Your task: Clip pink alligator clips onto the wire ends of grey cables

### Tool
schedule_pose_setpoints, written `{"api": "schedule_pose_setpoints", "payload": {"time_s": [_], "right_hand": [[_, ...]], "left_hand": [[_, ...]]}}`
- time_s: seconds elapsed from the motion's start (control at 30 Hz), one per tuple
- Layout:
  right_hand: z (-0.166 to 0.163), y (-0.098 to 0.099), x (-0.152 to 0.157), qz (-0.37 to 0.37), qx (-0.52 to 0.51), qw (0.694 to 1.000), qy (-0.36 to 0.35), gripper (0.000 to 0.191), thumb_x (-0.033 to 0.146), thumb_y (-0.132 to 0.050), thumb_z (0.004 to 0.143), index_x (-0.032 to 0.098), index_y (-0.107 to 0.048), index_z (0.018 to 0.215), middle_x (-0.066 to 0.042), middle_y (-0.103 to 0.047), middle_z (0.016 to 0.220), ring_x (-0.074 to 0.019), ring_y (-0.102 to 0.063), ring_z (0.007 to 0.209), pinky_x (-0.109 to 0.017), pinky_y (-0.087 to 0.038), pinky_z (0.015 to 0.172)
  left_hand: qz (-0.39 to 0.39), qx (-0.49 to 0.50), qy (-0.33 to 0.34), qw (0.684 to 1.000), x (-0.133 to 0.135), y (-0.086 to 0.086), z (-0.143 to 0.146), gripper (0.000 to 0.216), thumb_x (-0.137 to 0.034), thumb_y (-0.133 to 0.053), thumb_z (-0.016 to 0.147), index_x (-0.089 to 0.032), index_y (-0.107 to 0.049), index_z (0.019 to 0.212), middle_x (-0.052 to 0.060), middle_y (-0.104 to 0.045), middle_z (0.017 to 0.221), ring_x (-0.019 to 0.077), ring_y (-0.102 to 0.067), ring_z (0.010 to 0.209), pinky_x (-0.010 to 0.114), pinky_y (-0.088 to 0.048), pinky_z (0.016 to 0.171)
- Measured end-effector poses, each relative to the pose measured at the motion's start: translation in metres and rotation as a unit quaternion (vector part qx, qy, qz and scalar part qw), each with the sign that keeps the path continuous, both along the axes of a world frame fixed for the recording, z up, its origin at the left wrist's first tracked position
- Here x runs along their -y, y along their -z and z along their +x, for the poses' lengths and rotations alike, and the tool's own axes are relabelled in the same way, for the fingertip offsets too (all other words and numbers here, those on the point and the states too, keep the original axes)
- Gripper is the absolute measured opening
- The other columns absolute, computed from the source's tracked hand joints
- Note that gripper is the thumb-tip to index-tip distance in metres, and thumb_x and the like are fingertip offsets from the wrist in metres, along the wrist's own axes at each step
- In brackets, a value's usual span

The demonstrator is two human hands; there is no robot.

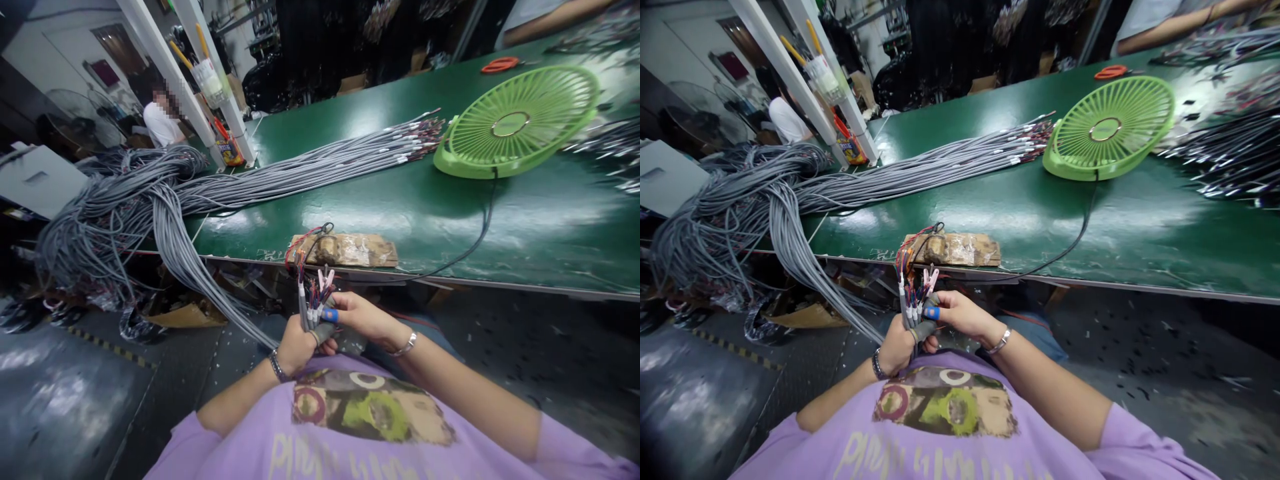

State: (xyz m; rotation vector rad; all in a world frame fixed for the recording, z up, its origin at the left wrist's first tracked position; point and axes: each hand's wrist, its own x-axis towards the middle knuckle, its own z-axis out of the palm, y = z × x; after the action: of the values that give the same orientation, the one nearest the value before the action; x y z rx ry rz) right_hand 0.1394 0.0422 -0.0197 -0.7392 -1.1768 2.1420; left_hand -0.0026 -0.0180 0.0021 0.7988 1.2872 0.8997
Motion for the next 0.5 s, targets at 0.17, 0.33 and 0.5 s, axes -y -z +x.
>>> {"api": "schedule_pose_setpoints", "payload": {"time_s": [0.17, 0.33, 0.5], "right_hand": [[0.010, 0.010, -0.004, -0.085, -0.063, 0.993, 0.061, 0.028, 0.040, -0.078, 0.070, 0.015, -0.067, 0.075, 0.000, -0.063, 0.064, -0.0104, -0.054, 0.058, -0.023, -0.045, 0.058], [0.005, -0.001, -0.013, -0.133, -0.106, 0.981, 0.095, 0.034, 0.051, -0.071, 0.076, 0.017, -0.068, 0.079, -0.003, -0.064, 0.068, -0.0106, -0.054, 0.059, -0.022, -0.046, 0.055], [-0.013, -0.006, -0.021, -0.120, -0.121, 0.976, 0.133, 0.036, 0.051, -0.072, 0.075, 0.016, -0.065, 0.072, 0.000, -0.061, 0.062, -0.0095, -0.052, 0.054, -0.021, -0.044, 0.051]], "left_hand": [[0.014, 0.025, -0.072, 0.997, -0.001, -0.004, -0.002, 0.044, -0.055, -0.080, 0.054, -0.013, -0.064, 0.055, 0.005, -0.061, 0.045, 0.0128, -0.053, 0.036, 0.026, -0.046, 0.041], [0.020, 0.052, -0.140, 0.989, -0.004, -0.013, 0.003, 0.046, -0.054, -0.082, 0.048, -0.013, -0.063, 0.057, 0.003, -0.060, 0.045, 0.0123, -0.053, 0.037, 0.026, -0.047, 0.041], [0.048, 0.061, -0.179, 0.981, -0.010, -0.018, 0.010, 0.042, -0.049, -0.082, 0.049, -0.014, -0.064, 0.060, 0.001, -0.061, 0.047, 0.0114, -0.053, 0.039, 0.025, -0.047, 0.040]]}}
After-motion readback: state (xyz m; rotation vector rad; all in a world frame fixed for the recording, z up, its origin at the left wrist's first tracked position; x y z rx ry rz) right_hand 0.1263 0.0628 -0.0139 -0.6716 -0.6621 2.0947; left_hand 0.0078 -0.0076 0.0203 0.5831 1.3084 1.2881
